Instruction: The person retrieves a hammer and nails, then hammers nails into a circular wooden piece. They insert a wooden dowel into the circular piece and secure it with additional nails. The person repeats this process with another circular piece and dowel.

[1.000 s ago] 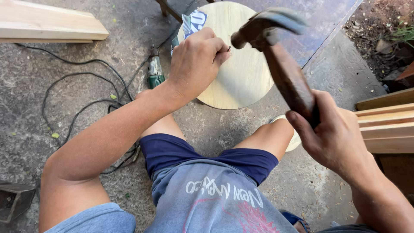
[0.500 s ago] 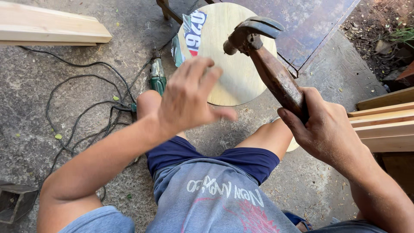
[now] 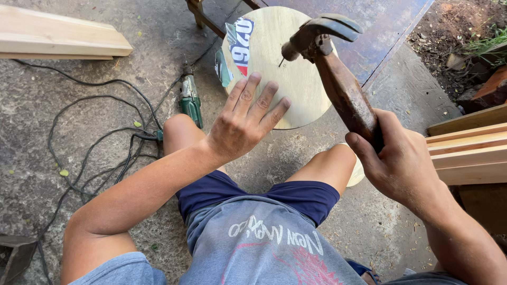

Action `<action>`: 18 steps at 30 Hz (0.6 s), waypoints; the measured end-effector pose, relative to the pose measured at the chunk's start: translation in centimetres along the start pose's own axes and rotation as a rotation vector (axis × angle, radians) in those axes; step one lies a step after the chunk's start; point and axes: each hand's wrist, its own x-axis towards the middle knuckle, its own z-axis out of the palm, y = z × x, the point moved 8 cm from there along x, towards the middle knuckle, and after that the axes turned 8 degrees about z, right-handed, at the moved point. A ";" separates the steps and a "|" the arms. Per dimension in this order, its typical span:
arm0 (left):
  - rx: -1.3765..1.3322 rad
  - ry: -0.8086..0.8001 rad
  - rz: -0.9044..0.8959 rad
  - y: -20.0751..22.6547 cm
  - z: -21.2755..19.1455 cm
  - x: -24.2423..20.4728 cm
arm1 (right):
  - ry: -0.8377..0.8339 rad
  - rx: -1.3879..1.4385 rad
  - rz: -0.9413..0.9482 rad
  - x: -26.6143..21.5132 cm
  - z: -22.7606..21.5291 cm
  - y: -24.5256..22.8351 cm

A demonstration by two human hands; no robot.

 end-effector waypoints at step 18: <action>-0.073 -0.026 -0.004 0.1 -0.1 0.5 | 0.013 -0.084 0.060 1.0 -1.3 -2.5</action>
